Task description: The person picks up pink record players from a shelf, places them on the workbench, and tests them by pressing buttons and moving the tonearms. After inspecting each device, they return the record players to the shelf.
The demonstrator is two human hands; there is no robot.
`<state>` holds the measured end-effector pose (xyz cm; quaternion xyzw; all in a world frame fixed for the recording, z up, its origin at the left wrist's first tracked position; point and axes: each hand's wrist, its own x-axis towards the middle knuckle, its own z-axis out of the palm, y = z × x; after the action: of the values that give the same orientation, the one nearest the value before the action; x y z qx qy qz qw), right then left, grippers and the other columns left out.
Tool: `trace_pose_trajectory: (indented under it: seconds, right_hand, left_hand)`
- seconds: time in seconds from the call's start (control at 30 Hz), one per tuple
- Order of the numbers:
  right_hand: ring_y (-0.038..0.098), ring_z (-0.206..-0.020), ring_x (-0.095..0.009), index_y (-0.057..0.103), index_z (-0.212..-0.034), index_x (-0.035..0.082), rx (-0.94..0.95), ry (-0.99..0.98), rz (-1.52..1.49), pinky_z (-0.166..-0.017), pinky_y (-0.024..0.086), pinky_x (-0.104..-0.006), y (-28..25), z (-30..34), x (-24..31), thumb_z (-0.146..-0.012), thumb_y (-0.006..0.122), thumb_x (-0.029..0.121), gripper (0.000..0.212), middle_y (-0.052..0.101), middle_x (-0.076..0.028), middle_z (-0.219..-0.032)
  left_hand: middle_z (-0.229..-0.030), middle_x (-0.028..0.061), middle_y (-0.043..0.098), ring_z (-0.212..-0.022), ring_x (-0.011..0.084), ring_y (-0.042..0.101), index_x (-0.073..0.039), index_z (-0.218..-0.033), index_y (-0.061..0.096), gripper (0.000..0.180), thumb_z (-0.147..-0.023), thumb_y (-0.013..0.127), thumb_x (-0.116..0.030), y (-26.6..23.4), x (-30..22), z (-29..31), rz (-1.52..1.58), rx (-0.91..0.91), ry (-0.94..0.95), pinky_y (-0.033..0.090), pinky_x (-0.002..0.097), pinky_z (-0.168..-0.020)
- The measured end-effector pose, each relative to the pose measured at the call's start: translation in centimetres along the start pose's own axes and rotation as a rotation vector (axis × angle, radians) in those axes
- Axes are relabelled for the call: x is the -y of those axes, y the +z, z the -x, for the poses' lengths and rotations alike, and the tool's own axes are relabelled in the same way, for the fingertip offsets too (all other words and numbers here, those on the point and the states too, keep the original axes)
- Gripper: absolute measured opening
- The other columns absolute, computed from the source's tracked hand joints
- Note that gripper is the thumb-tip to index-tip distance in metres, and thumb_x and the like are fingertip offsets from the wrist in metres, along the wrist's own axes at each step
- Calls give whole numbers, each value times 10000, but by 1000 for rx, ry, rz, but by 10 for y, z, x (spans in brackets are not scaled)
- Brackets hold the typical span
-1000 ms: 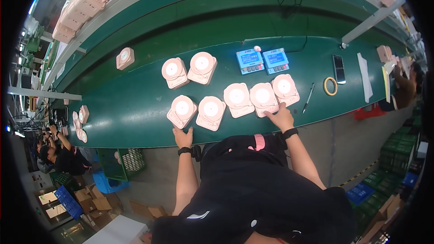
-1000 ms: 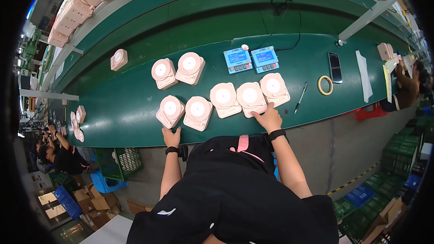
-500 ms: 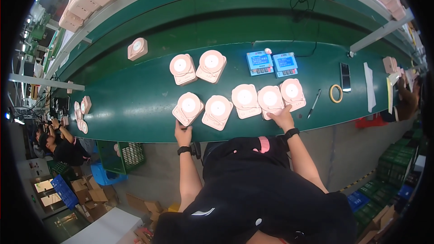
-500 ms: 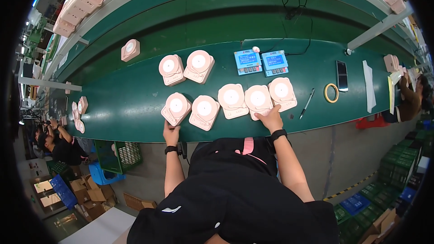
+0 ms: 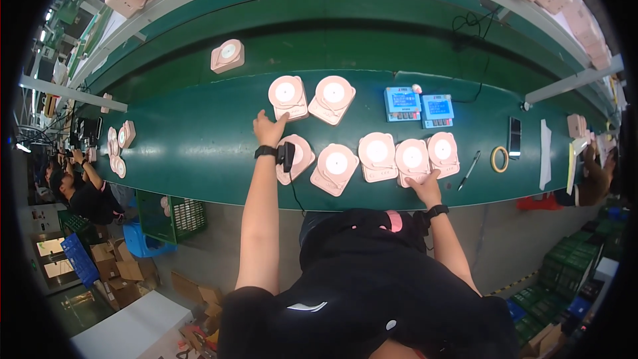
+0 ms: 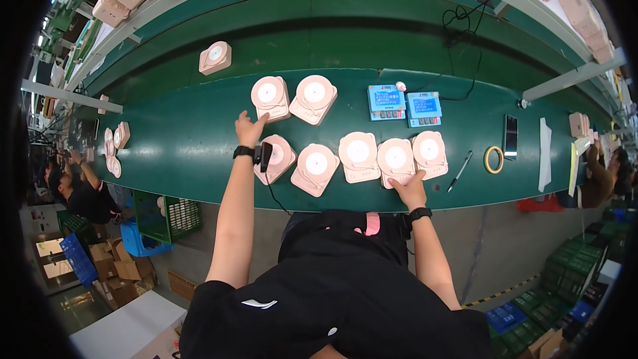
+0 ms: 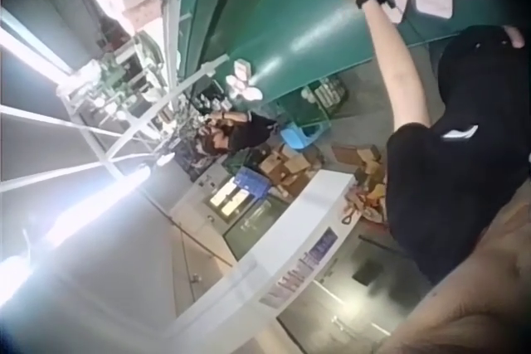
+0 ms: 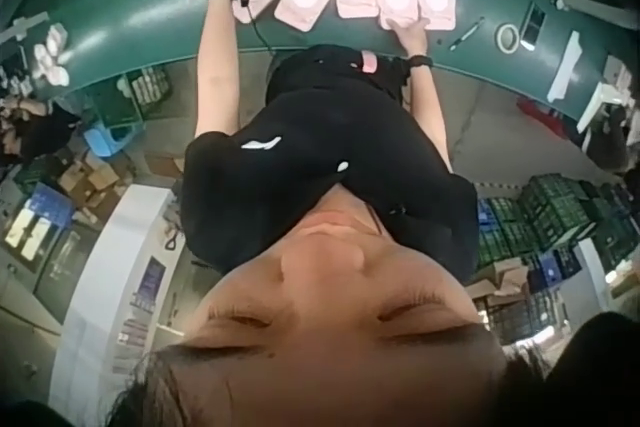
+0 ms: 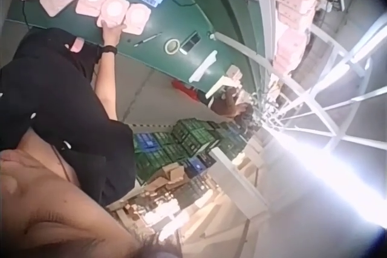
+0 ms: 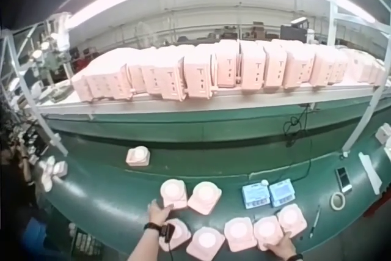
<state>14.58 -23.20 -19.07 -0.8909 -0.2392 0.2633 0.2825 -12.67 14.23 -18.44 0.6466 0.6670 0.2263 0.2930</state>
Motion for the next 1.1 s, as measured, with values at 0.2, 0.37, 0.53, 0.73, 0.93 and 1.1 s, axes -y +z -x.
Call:
trace_pose_trajectory:
  seconds: [0.2, 0.37, 0.53, 0.73, 0.93, 1.1]
  right_hand:
    - [587, -926, -362, 275, -1080, -49, 0, -51, -53, -779, 467, -392, 0, -3, 3, -644, 793, 385, 804, 555, -286, -997]
    - [588, -938, -363, 278, -1071, -36, 42, 88, 14, -773, 471, -389, -8, 4, 10, -622, 811, 352, 798, 562, -275, -1008]
    - [590, -909, -358, 269, -1083, -47, 35, 25, -20, -771, 472, -392, -3, -2, 7, -616, 813, 373, 830, 555, -278, -979]
    - [590, -906, -358, 279, -1081, -46, 19, 12, -61, -774, 471, -392, -5, -2, 8, -620, 813, 356, 813, 554, -277, -979]
    - [585, -926, -353, 278, -1086, -47, 31, 37, -27, -783, 468, -387, -5, -2, 12, -622, 813, 347, 810, 547, -276, -996]
    - [582, -929, -360, 275, -1095, -50, 4, 34, -47, -782, 469, -389, -6, -1, 1, -620, 814, 341, 818, 541, -281, -1006]
  left_hand:
    - [-1193, 258, 480, -1122, 396, 462, -1, -1277, 411, 946, -554, 779, -488, 32, -3, -17, -1, 118, -169, 379, 431, -962]
    - [-1177, 242, 497, -1132, 369, 452, -11, -1257, 434, 923, -550, 780, -495, 34, -14, 4, -65, 103, -218, 356, 417, -978]
    - [-1146, 203, 525, -1142, 336, 439, -25, -1209, 484, 847, -559, 784, -477, 36, 10, -12, 138, 80, -238, 337, 402, -986]
    - [-1144, 177, 530, -1135, 325, 444, -39, -1155, 529, 759, -575, 785, -457, 44, 12, -9, 107, 42, -198, 347, 401, -971]
    - [-1134, 183, 531, -1095, 324, 478, -35, -1148, 533, 751, -570, 797, -436, 42, 11, -8, 123, 18, -217, 375, 393, -949]
    - [-1118, 192, 537, -1060, 330, 503, -25, -1130, 550, 718, -581, 799, -415, 51, 8, -8, 124, 30, -190, 399, 393, -922]
